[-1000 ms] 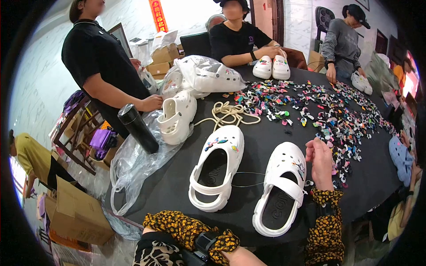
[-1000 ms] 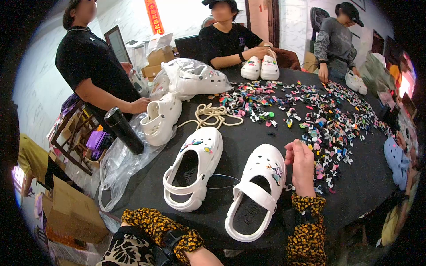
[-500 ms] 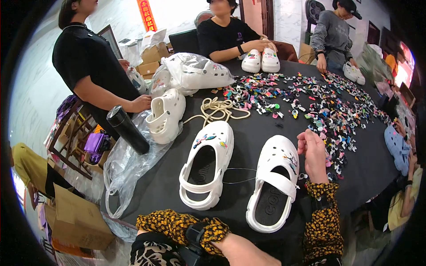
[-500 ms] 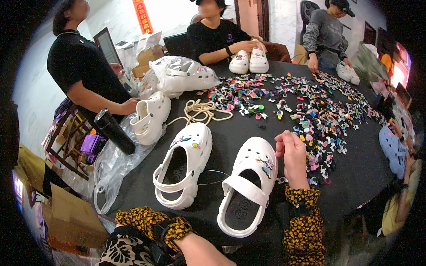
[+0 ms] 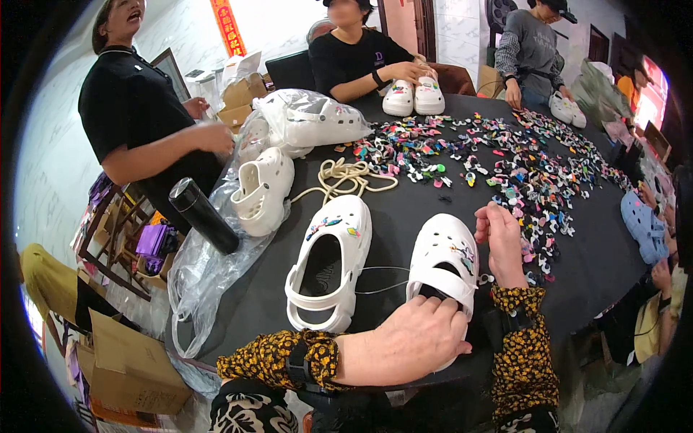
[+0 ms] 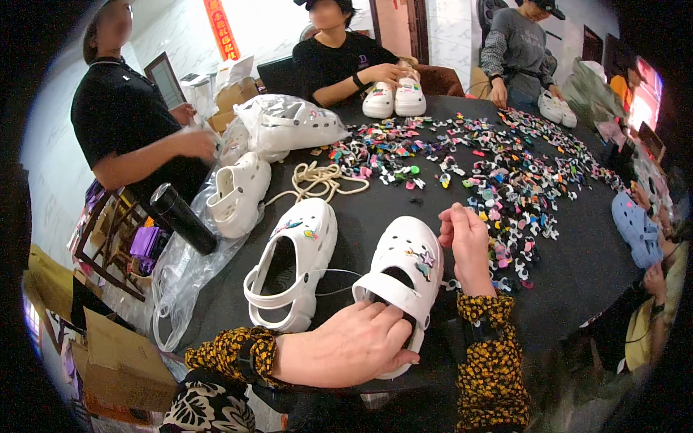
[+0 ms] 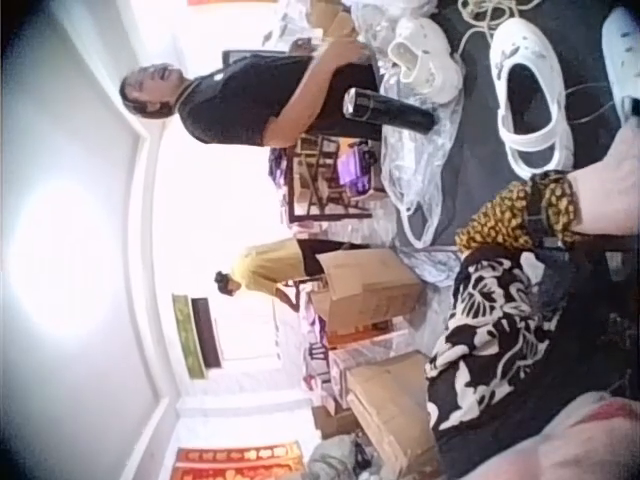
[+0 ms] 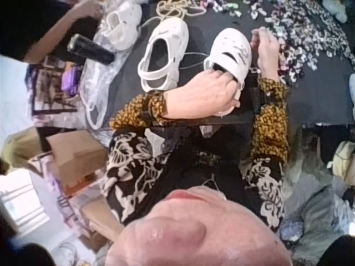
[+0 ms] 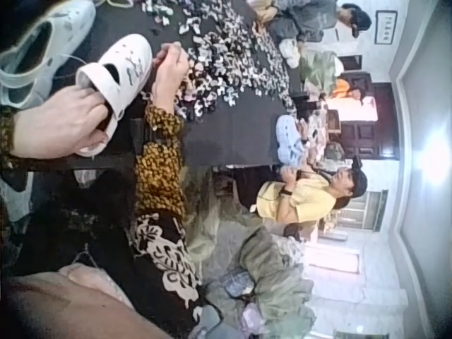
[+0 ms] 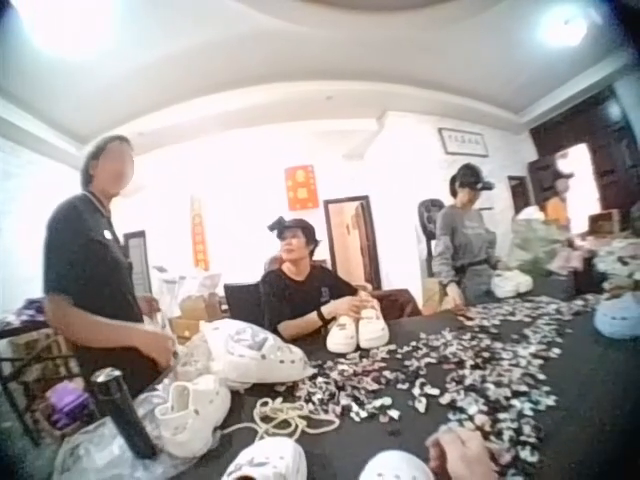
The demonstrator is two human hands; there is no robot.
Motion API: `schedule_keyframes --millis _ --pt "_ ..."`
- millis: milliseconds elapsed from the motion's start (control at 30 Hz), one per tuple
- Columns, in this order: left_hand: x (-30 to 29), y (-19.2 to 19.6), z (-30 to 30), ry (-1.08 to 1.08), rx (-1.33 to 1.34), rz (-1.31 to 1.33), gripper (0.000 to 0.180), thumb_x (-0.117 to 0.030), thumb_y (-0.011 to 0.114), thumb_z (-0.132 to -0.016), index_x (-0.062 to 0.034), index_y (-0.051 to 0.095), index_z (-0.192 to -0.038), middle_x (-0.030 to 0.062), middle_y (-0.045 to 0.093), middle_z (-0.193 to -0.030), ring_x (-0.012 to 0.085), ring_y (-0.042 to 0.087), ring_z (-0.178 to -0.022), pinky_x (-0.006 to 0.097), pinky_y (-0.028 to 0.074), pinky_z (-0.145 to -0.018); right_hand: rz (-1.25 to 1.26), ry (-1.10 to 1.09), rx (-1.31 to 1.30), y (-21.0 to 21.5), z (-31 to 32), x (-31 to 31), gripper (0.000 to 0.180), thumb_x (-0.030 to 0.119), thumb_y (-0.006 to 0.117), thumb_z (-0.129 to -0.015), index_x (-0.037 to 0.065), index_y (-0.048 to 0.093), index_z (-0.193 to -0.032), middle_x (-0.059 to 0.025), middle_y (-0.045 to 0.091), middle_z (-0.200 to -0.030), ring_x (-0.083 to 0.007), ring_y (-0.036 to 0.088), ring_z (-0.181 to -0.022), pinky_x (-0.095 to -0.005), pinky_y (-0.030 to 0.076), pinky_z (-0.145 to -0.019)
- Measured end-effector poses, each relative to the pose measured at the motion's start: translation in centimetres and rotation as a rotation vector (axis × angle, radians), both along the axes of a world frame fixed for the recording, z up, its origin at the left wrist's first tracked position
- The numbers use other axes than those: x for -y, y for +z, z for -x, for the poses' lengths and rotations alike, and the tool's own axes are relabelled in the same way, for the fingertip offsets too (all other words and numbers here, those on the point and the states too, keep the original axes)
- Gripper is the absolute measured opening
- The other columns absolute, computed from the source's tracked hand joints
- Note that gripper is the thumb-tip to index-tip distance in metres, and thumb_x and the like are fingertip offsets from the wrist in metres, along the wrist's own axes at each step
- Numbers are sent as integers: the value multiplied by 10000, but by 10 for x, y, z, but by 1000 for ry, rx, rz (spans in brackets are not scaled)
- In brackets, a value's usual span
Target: Applying decorative charms to the holes of rubber clogs.
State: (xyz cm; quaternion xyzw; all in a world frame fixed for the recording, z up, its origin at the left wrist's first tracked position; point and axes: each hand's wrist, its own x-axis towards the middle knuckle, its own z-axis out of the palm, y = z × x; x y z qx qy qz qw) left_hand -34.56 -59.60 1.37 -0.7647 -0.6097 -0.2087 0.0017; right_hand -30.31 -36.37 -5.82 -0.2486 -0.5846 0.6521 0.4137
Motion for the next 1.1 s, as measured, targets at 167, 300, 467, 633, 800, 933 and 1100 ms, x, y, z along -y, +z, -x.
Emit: schedule_keyframes --millis 167,300,467,633,800,933,1100 --pt "-5 -12 -2 -24 -13 57 396 -345 651 -800 32 526 -797 162 549 -808 306 596 -721 388 478 -677 23 -3 34 -6 -5 -2 333 307 498 -951 32 611 -802 20 525 -634 -60 483 -524 -204 402 -484" --pt "4 -16 1 -76 -109 43 387 -349 662 -783 13 526 -782 130 504 -792 289 571 -669 382 474 -634 -1 6 74 -10 0 1 304 288 510 -940 39 616 -801 18 534 -643 -62 490 -543 -208 404 -498" --pt "-15 -23 -2 -103 -123 78 332 -327 655 -788 -17 548 -833 120 485 -851 253 576 -667 348 463 -639 35 -15 65 -17 -4 -25 285 291 520 -931 44 624 -831 10 562 -681 -70 517 -584 -218 423 -525" --pt "-26 -18 5 -1 -116 109 328 -347 656 -798 -46 529 -830 119 493 -835 278 581 -646 367 486 -599 -12 26 93 -29 -3 -47 307 315 509 -934 41 628 -866 -12 597 -733 -86 552 -628 -236 460 -558" --pt "-34 -17 8 64 -58 254 458 -375 708 -734 -26 545 -982 130 552 -885 317 596 -731 394 483 -648 -102 68 138 -32 -10 -64 323 276 492 -947 -11 624 -880 -41 612 -767 -106 557 -687 -244 465 -660" --pt "-40 -23 2 67 -83 189 414 -308 714 -741 -24 544 -989 136 545 -904 331 571 -797 406 468 -708 -138 99 199 -37 -5 -68 327 279 500 -949 -25 618 -971 -52 624 -854 -104 568 -777 -248 469 -723" --pt "-45 -34 2 144 -4 135 265 -81 656 -762 -7 546 -992 156 534 -944 342 550 -866 410 459 -747 -160 257 214 -42 -10 -67 364 278 522 -947 -40 576 -1116 -54 632 -963 -94 560 -871 -249 461 -778"
